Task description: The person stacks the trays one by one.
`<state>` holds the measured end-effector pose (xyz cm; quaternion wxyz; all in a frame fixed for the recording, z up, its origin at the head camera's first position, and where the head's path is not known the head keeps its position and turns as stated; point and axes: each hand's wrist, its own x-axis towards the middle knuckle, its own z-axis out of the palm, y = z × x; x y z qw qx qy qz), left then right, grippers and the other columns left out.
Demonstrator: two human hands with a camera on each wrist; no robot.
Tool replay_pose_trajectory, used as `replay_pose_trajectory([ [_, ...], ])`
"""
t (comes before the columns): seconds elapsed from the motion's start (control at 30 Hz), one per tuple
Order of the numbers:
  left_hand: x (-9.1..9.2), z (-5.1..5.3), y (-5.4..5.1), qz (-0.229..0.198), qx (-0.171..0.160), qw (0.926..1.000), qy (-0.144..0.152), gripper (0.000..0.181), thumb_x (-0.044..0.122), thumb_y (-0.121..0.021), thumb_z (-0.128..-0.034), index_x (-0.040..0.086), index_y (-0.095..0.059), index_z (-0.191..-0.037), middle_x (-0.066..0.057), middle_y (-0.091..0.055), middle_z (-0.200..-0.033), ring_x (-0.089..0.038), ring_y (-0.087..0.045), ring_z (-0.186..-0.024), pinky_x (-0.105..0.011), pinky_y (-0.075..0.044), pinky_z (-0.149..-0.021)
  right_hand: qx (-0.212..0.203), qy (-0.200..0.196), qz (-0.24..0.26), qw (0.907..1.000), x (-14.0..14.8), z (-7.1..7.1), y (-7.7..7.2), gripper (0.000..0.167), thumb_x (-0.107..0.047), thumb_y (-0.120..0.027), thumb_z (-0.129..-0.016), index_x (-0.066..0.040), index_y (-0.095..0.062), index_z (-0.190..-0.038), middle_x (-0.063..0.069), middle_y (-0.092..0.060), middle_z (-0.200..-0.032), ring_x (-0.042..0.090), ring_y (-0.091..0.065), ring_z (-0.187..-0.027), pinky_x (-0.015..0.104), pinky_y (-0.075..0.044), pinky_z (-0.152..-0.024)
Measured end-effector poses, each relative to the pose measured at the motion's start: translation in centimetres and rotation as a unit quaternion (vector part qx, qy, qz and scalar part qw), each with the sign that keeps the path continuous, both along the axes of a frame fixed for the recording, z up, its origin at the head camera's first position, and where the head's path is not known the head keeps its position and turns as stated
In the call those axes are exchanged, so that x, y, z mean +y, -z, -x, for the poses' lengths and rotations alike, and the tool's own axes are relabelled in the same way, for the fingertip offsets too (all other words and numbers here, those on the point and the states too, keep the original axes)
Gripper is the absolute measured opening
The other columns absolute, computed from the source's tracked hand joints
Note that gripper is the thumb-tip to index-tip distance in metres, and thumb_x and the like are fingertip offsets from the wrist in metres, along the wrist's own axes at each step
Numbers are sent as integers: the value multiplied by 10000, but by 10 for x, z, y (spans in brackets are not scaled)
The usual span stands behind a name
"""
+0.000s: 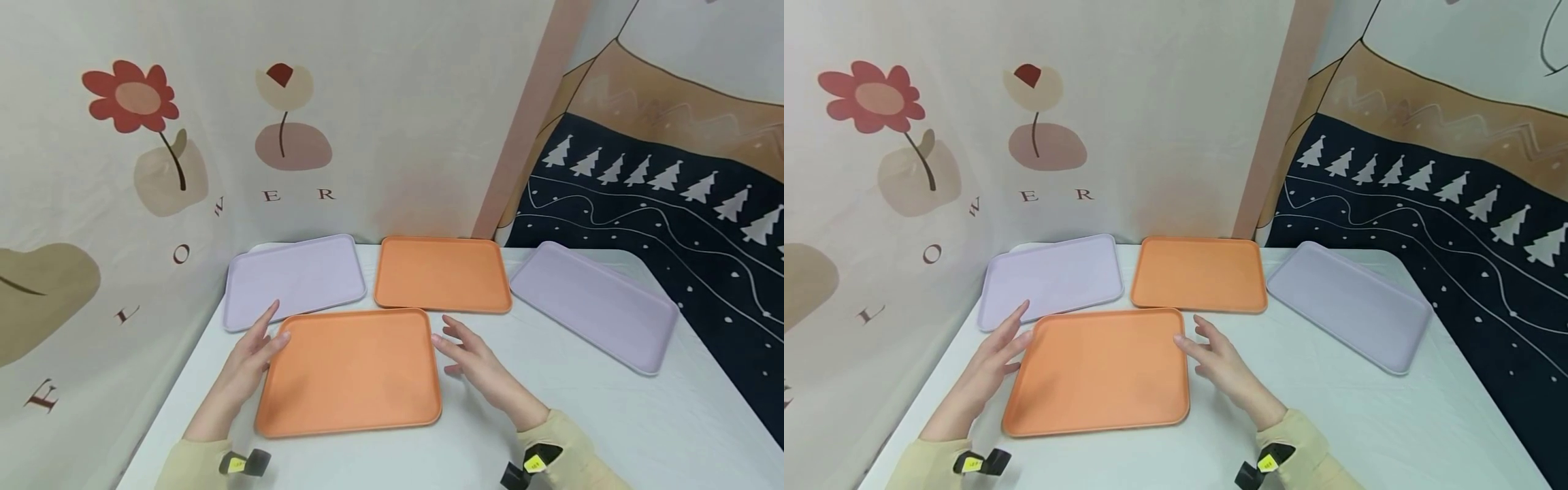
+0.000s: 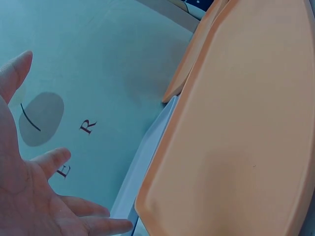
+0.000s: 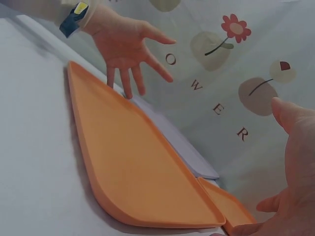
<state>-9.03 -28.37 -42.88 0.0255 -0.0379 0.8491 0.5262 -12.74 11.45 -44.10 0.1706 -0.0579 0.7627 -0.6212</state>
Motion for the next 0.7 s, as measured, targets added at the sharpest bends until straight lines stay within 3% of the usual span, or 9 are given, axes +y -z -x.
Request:
replay_pose_trajectory([
  [0.3,-3,-1,3,-500,-168,9986,-66,770,424,-557,-1091,263,-141,-1718,-245,-101,-1735,-466,-90,-1583,-752,-293,-1162,-186,23,315,9993,-6,2,5,825,-403,-649,-1046,25,-273,-1642,275,-418,-1567,453,-507,-1374,519,-597,-978],
  [0.43,-4,-1,4,-617,-362,9973,-191,773,454,-545,-1094,257,-135,-1719,-299,-163,-1704,-474,-148,-1572,-727,-317,-1167,-311,25,426,9986,-9,3,7,820,-390,-621,-1063,64,-248,-1634,279,-458,-1544,462,-509,-1371,506,-605,-965],
  [0.7,-11,1,6,-802,-854,9920,-462,805,549,-508,-1085,249,-115,-1720,-234,-273,-1695,-450,-324,-1520,-613,-384,-1183,-493,60,471,9977,-9,5,9,873,-469,-619,-1051,100,-267,-1612,272,-501,-1528,395,-585,-1299,483,-614,-950],
])
